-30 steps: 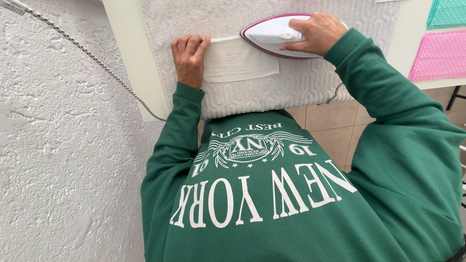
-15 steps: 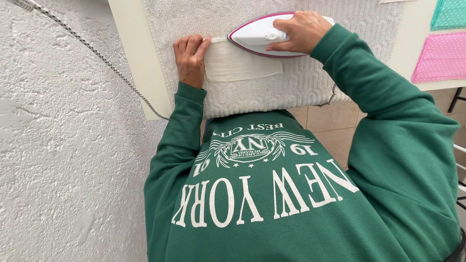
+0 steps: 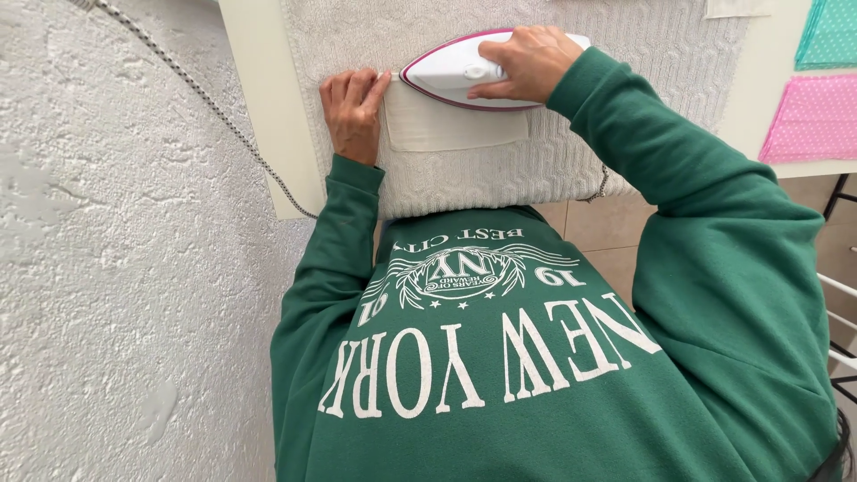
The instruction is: Ironing small rectangular pieces of white fabric on a padded surface.
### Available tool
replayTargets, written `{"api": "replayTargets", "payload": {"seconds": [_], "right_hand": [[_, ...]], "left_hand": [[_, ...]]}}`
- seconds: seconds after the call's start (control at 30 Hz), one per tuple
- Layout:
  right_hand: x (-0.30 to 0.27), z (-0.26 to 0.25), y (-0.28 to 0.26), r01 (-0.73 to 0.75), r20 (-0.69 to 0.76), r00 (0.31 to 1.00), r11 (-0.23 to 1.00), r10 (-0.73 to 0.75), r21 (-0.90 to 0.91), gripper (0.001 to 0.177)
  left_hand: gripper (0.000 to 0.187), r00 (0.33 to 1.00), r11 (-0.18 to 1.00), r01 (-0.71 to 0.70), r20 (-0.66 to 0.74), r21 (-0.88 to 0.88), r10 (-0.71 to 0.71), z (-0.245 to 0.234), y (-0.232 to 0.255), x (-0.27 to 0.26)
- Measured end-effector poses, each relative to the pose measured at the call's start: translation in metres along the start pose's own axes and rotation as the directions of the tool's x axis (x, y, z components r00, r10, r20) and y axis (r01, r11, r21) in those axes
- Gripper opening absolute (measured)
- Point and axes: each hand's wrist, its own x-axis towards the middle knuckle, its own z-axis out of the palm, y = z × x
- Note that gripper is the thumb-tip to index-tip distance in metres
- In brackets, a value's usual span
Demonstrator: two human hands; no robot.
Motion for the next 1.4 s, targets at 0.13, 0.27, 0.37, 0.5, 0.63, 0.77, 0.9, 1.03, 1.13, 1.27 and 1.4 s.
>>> {"api": "replayTargets", "payload": {"seconds": [0.13, 0.27, 0.37, 0.5, 0.63, 0.77, 0.9, 1.03, 1.13, 1.27, 1.4], "right_hand": [[0.010, -0.006, -0.009, 0.007, -0.001, 1.000, 1.000, -0.007, 0.025, 0.059], [0.018, -0.007, -0.017, 0.019, -0.018, 1.000, 0.999, -0.018, 0.048, 0.058], [0.024, -0.009, -0.022, 0.024, -0.020, 1.000, 0.998, -0.023, 0.054, 0.058], [0.033, -0.010, -0.028, 0.007, -0.027, 1.000, 0.998, -0.005, 0.069, 0.057], [0.041, -0.007, -0.035, 0.018, -0.037, 0.999, 0.998, -0.016, 0.064, 0.058], [0.047, -0.003, -0.037, 0.033, -0.063, 0.997, 0.999, -0.032, 0.009, 0.057], [0.052, -0.008, -0.035, 0.036, -0.016, 0.999, 0.999, -0.036, 0.038, 0.060], [0.056, -0.004, -0.035, 0.044, -0.029, 0.999, 0.998, -0.045, -0.038, 0.061], [0.054, -0.002, -0.039, 0.034, -0.051, 0.998, 0.999, -0.032, 0.032, 0.059], [0.044, -0.010, -0.032, -0.025, 0.021, 0.999, 0.999, 0.024, 0.047, 0.060], [0.023, -0.011, -0.019, -0.063, 0.028, 0.998, 0.992, 0.060, 0.111, 0.062]], "left_hand": [[0.031, 1.000, 1.000, 0.008, -0.009, 0.025, -0.007, -0.004, -0.003, -0.001], [0.028, 1.000, 0.999, 0.028, -0.009, 0.020, -0.027, -0.009, -0.006, -0.005], [0.033, 0.997, 0.997, 0.071, -0.001, 0.030, -0.071, -0.007, -0.010, -0.012], [0.059, 0.984, 0.986, 0.161, 0.065, 0.051, -0.165, -0.006, -0.016, -0.024], [0.056, 0.970, 0.970, 0.241, 0.050, -0.043, -0.239, -0.008, -0.015, -0.027], [0.057, 0.965, 0.962, 0.261, 0.043, -0.081, -0.258, -0.008, -0.015, -0.027], [0.060, 0.965, 0.961, 0.262, 0.040, -0.093, -0.259, -0.010, -0.014, -0.026], [0.060, 0.963, 0.960, 0.267, 0.056, -0.084, -0.263, -0.005, -0.016, -0.029], [0.064, 0.965, 0.963, 0.257, 0.071, -0.075, -0.252, -0.009, -0.016, -0.031], [0.073, 0.989, 0.987, 0.122, 0.100, -0.101, -0.112, 0.001, -0.023, -0.034], [0.053, 0.985, 0.956, 0.043, 0.173, -0.290, 0.009, -0.026, -0.007, -0.015]]}}
